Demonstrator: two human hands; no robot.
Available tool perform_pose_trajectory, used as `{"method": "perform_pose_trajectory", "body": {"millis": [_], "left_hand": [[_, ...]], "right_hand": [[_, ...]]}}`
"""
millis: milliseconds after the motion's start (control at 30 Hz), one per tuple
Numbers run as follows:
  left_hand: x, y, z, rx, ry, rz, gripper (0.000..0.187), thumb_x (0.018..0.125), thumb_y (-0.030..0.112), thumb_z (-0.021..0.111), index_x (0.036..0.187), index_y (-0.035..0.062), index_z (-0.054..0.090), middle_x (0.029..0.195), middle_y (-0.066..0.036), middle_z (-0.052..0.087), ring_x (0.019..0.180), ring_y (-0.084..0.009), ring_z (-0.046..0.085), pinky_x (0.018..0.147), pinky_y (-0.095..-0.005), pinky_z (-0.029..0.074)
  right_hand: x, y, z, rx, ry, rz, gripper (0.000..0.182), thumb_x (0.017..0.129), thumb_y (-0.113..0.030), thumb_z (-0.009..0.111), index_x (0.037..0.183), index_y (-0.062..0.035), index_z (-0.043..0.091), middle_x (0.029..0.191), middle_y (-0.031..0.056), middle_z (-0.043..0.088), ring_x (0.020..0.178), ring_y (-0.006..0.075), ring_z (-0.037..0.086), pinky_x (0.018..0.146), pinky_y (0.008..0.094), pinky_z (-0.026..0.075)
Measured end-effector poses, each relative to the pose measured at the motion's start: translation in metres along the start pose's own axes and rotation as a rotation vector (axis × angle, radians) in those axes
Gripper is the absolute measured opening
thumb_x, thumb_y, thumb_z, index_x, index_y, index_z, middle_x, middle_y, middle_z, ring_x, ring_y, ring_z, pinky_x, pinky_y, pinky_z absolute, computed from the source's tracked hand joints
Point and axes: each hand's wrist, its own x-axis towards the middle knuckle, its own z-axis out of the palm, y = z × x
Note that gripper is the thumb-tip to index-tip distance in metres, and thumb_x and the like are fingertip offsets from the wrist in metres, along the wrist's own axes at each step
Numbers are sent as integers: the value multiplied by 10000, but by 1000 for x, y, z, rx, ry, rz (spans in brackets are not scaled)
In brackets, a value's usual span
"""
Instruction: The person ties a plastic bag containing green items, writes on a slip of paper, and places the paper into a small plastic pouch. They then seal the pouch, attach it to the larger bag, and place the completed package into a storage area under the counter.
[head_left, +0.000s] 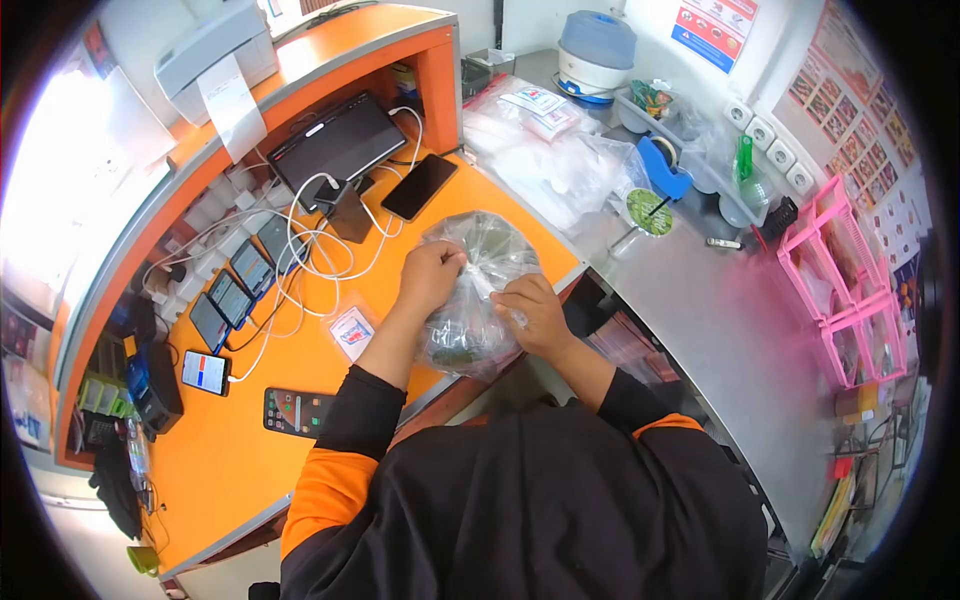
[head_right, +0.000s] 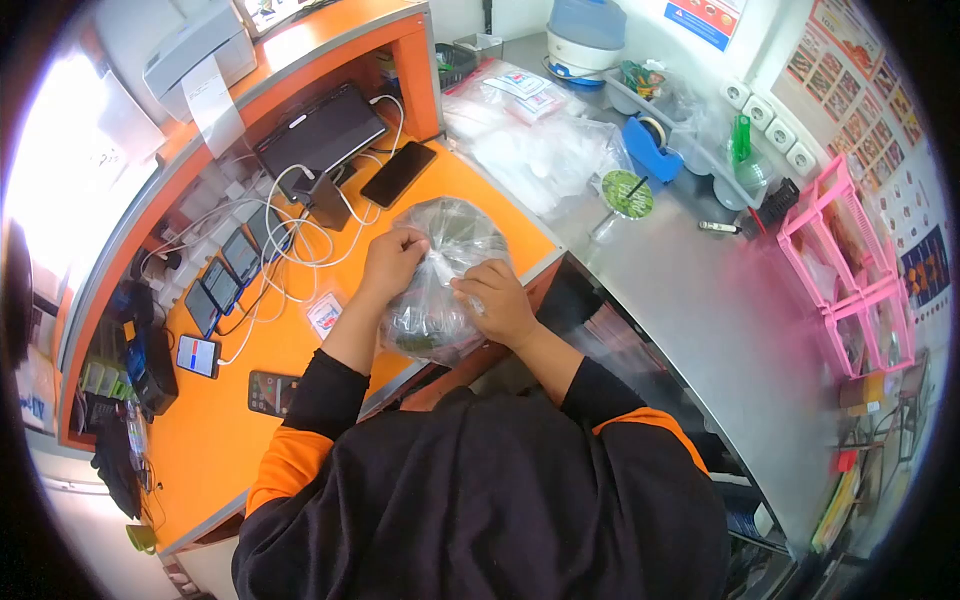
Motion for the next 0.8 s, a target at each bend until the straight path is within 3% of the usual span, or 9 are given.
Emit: {"method": "perform_pose_trajectory", "body": {"millis": [33,233,333,433,500,567,633,733,800], "left_hand": [[0,0,0,32,23,24,141,775,131,604,804,-5,626,633,-60,587,582,-121,545,565,-260,438],[-5,34,-16,90,-163,47,198,748,202,632,711,11,592,644,-140,581,628,-269,577,579,-359,442],[5,45,-13,429,-216,104,228,743,219,633,675,25,535,637,-155,556,629,-323,557,570,-404,426],[10,27,4,461,-147,171,212,755,214,616,717,36,507,654,-166,550,644,-352,552,574,-428,418],[5,31,6,323,-3,190,163,768,181,588,769,43,500,670,-173,554,647,-358,554,569,-437,420],[5,5,4,212,88,284,138,779,144,567,765,44,474,646,-165,542,640,-349,556,543,-414,420],[-5,15,-6,204,95,241,137,796,106,548,752,47,433,627,-142,507,584,-271,541,499,-354,398],[2,-12,-2,7,125,214,200,800,79,565,738,69,376,575,-8,371,514,-116,355,481,-278,343],[7,-14,-1,-113,172,262,191,798,59,562,747,69,379,584,-7,388,531,-97,365,477,-260,330]], "right_hand": [[-2,0,-2,-6,-19,2,176,687,-105,662,853,-55,630,809,57,552,801,243,502,738,348,415],[-5,-1,0,-44,-57,19,137,717,-128,643,834,-63,617,838,59,549,828,247,498,743,355,403],[-2,2,6,-57,-71,-1,131,703,-141,644,810,-76,607,835,56,547,835,252,499,761,372,395],[-3,3,12,-97,-108,1,114,705,-144,633,789,-79,596,836,56,554,839,254,500,771,387,387],[0,4,5,-52,-109,-35,124,708,-140,638,807,-73,605,843,55,565,834,248,505,770,379,395],[0,5,2,-7,-78,-63,133,707,-140,640,815,-68,614,836,51,569,827,242,505,764,365,403],[-3,9,2,28,-9,-82,140,702,-145,640,815,-64,623,814,45,566,818,238,501,754,345,409],[-6,15,6,68,16,-56,136,711,-128,634,829,-61,630,808,47,571,831,241,505,760,343,417],[-2,18,4,48,6,-78,158,712,-135,634,851,-62,630,835,53,571,842,243,507,760,345,423]]}}
